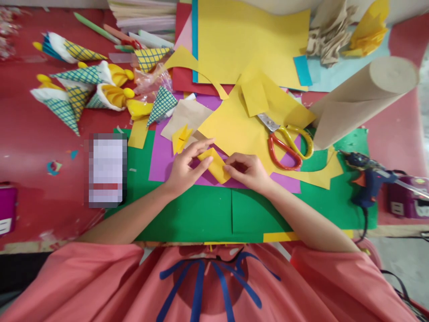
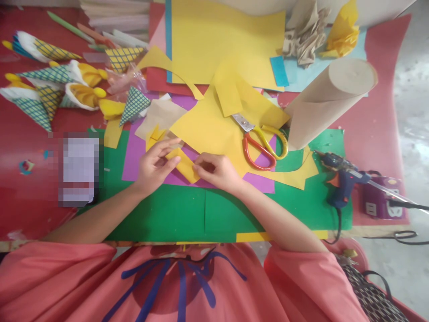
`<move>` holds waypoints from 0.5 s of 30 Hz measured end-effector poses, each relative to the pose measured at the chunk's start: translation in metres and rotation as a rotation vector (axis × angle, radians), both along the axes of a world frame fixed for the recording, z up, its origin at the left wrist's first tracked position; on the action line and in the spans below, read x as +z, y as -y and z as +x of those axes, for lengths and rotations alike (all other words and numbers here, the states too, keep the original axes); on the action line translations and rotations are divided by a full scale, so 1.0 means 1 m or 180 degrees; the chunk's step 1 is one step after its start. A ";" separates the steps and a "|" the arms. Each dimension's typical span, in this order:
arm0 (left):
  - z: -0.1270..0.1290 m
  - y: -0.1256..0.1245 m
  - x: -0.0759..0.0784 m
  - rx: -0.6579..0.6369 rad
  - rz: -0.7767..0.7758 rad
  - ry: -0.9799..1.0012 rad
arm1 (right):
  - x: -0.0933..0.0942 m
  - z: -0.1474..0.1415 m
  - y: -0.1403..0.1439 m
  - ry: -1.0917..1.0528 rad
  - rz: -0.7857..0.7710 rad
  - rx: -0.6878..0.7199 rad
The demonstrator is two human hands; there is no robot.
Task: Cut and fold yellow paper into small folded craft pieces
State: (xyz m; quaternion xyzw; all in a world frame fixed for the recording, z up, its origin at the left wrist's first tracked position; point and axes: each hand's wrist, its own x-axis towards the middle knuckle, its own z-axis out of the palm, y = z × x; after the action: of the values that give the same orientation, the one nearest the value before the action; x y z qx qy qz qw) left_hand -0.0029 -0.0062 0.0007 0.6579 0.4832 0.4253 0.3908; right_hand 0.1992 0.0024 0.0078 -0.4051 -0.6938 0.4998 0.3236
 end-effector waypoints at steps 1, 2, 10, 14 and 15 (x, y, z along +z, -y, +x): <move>0.000 0.000 0.000 0.0032 0.0055 0.0009 | 0.000 0.000 0.000 0.0001 0.0006 0.0021; 0.000 0.000 0.000 0.0050 0.0111 0.0010 | 0.000 0.000 0.000 0.0010 0.0007 0.0036; -0.001 0.001 0.000 -0.0306 0.0178 -0.0308 | 0.003 0.000 -0.001 0.0124 -0.0117 0.0107; -0.001 0.002 -0.001 -0.0335 0.0010 -0.0240 | 0.001 0.000 0.000 0.0104 -0.0120 0.0116; -0.001 0.001 -0.002 -0.0330 -0.0102 -0.0163 | 0.001 0.000 0.000 0.0097 -0.0106 0.0071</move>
State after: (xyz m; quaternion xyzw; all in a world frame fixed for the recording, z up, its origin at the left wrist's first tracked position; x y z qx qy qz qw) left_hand -0.0043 -0.0075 -0.0011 0.6863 0.4651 0.3798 0.4103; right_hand 0.1993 0.0027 0.0086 -0.4102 -0.6947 0.5087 0.3006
